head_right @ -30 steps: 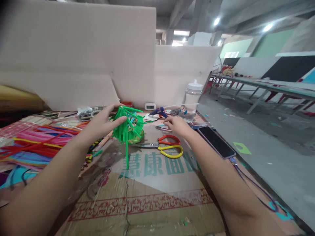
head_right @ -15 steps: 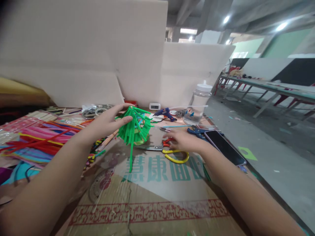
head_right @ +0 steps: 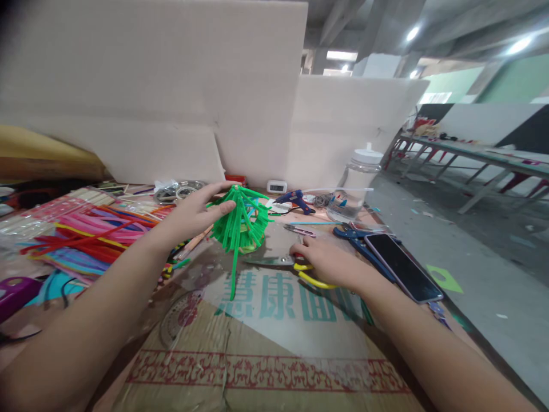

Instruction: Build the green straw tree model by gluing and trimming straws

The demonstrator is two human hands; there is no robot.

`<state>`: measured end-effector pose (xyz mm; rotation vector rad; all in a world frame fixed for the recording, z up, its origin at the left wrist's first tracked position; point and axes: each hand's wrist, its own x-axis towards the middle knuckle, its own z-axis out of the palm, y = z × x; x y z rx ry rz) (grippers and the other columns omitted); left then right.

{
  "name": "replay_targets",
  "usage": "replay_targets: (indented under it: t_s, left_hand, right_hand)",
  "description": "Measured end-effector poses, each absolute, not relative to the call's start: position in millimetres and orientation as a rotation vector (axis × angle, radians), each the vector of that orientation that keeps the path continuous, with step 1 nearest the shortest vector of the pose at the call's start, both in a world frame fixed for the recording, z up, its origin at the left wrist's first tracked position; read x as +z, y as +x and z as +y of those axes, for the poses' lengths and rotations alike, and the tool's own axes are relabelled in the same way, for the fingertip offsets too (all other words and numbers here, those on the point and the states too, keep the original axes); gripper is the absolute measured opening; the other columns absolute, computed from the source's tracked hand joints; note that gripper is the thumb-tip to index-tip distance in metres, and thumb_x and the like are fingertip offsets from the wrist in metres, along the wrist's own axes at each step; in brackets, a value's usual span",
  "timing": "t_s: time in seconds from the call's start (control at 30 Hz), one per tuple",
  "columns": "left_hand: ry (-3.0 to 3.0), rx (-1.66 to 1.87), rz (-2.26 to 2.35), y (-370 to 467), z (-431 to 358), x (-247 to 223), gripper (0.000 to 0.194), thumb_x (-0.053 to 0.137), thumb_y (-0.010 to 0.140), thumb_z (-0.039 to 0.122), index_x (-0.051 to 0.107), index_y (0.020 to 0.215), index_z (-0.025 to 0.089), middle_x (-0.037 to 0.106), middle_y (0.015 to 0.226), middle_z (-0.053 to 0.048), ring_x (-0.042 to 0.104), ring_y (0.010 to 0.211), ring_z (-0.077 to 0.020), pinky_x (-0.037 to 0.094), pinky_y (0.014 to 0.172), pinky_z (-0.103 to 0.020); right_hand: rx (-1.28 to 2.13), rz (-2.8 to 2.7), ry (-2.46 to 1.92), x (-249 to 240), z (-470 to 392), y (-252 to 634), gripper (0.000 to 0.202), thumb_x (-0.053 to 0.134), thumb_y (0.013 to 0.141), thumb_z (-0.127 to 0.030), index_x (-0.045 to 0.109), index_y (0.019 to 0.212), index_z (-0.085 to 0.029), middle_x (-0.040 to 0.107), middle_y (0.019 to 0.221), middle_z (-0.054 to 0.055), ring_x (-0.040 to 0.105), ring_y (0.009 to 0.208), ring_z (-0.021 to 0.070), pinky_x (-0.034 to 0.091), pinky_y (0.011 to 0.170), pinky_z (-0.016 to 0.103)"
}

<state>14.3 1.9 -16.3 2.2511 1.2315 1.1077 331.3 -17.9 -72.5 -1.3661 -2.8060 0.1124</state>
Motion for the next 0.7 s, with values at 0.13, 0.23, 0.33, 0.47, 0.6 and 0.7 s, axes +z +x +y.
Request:
replay_targets:
  t_s: [0.13, 0.23, 0.33, 0.47, 0.6, 0.7]
  left_hand:
    - [2.228, 1.141, 1.229, 13, 5, -18, 0.050, 0.055, 0.091, 0.046, 0.054, 0.135, 0.021, 0.059, 0.138, -0.010, 0.055, 0.126, -0.0261, 0.046, 0.105, -0.044]
    - [2.213, 1.157, 1.222, 13, 6, -18, 0.051, 0.056, 0.091, 0.045, 0.054, 0.135, 0.019, 0.059, 0.137, -0.011, 0.056, 0.126, -0.0257, 0.045, 0.106, -0.042]
    - [2.225, 1.164, 1.208, 14, 5, -18, 0.052, 0.055, 0.091, 0.045, 0.054, 0.135, 0.018, 0.059, 0.138, -0.010, 0.056, 0.126, -0.0256, 0.045, 0.106, -0.041]
    - [2.253, 1.144, 1.221, 17, 1, -17, 0.052, 0.055, 0.091, 0.047, 0.054, 0.135, 0.020, 0.059, 0.138, -0.008, 0.056, 0.126, -0.0252, 0.046, 0.104, -0.041]
    - [2.329, 1.134, 1.204, 21, -2, -17, 0.049, 0.055, 0.092, 0.046, 0.054, 0.135, 0.023, 0.061, 0.136, -0.007, 0.056, 0.125, -0.0248, 0.044, 0.107, -0.040]
    - [2.367, 1.127, 1.151, 23, -3, -18, 0.047, 0.054, 0.093, 0.042, 0.054, 0.135, 0.022, 0.061, 0.135, -0.007, 0.057, 0.124, -0.0236, 0.043, 0.108, -0.039]
  right_hand:
    - [0.445, -2.861, -1.377, -46, -24, 358, 0.023, 0.055, 0.089, -0.033, 0.067, 0.108, -0.026, 0.068, 0.107, 0.009, 0.063, 0.095, 0.0241, 0.047, 0.080, 0.032]
    - [0.840, -2.804, -1.310, -25, -31, 376, 0.035, 0.053, 0.092, -0.040, 0.062, 0.124, -0.029, 0.065, 0.125, 0.008, 0.061, 0.113, 0.0239, 0.047, 0.093, 0.031]
    - [0.927, -2.730, -1.284, -16, -38, 375, 0.043, 0.056, 0.090, -0.044, 0.057, 0.130, -0.027, 0.063, 0.127, 0.008, 0.059, 0.116, 0.0239, 0.046, 0.097, 0.031]
    - [0.792, -2.689, -1.326, -19, -39, 357, 0.044, 0.061, 0.085, -0.054, 0.060, 0.115, -0.023, 0.064, 0.107, 0.008, 0.060, 0.097, 0.0252, 0.048, 0.085, 0.034]
    - [0.759, -2.612, -1.381, -22, -38, 345, 0.043, 0.062, 0.081, -0.057, 0.062, 0.104, -0.021, 0.063, 0.096, 0.006, 0.058, 0.086, 0.0245, 0.046, 0.074, 0.033]
    - [0.735, -2.608, -1.408, -21, -38, 341, 0.040, 0.064, 0.080, -0.056, 0.063, 0.100, -0.020, 0.062, 0.093, 0.006, 0.057, 0.084, 0.0234, 0.044, 0.073, 0.032]
